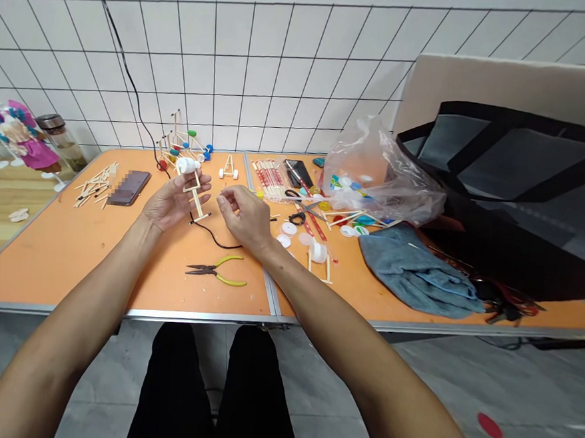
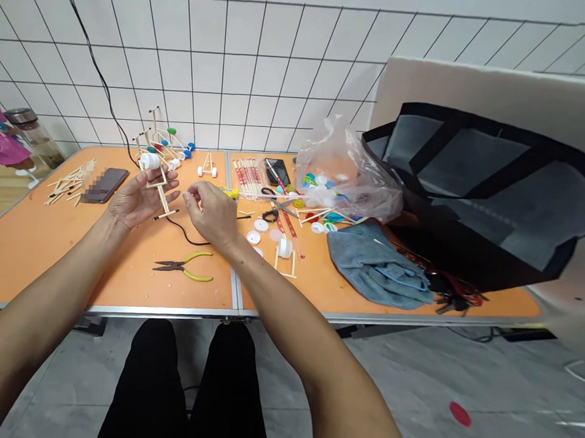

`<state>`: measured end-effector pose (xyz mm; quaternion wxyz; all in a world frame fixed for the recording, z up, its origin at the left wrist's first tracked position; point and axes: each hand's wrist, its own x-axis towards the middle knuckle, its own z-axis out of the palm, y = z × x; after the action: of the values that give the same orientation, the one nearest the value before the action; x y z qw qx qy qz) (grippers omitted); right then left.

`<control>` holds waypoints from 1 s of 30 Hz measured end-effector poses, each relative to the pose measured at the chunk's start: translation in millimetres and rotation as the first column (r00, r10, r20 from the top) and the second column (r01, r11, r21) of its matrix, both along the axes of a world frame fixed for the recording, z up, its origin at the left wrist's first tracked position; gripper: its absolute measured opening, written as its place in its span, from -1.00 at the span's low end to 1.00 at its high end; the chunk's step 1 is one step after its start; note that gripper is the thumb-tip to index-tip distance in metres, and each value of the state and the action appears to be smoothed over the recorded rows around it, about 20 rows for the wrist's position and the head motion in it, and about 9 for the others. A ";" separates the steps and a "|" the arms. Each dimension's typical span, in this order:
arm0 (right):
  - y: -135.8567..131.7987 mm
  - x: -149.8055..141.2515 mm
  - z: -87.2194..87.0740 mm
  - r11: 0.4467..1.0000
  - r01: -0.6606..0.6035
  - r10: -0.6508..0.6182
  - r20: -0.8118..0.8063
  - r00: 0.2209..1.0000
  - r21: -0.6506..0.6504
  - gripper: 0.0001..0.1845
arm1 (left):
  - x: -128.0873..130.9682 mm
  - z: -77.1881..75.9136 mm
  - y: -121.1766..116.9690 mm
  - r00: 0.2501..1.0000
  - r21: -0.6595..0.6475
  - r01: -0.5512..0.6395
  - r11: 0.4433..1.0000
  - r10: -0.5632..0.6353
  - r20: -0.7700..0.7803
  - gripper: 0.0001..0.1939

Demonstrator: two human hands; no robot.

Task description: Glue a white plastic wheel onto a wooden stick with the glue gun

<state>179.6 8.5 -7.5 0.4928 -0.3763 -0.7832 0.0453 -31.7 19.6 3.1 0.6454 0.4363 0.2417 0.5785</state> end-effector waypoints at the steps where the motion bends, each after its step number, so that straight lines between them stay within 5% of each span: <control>1: 0.7 0.4 -0.6 1.000 0.003 -0.003 0.005 1.000 0.001 -0.81 | -0.5 0.0 0.0 1.000 -0.007 0.004 1.000 -0.003 0.011 -0.48; 21: -7.2 -2.4 0.0 0.996 -0.066 0.055 0.159 0.986 0.064 -0.81 | 2.0 7.7 -6.9 0.999 -0.080 -0.040 0.996 0.042 0.028 -0.76; 30: -9.1 -4.8 -2.5 0.990 -0.112 0.099 0.146 0.984 0.084 -0.83 | 1.2 5.8 -6.4 0.999 -0.072 -0.021 0.997 0.024 0.041 -0.74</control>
<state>174.7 -0.7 -10.0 0.4498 -0.3135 -0.8363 0.0087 -30.5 13.2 8.9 0.6591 0.3979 0.2538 0.5856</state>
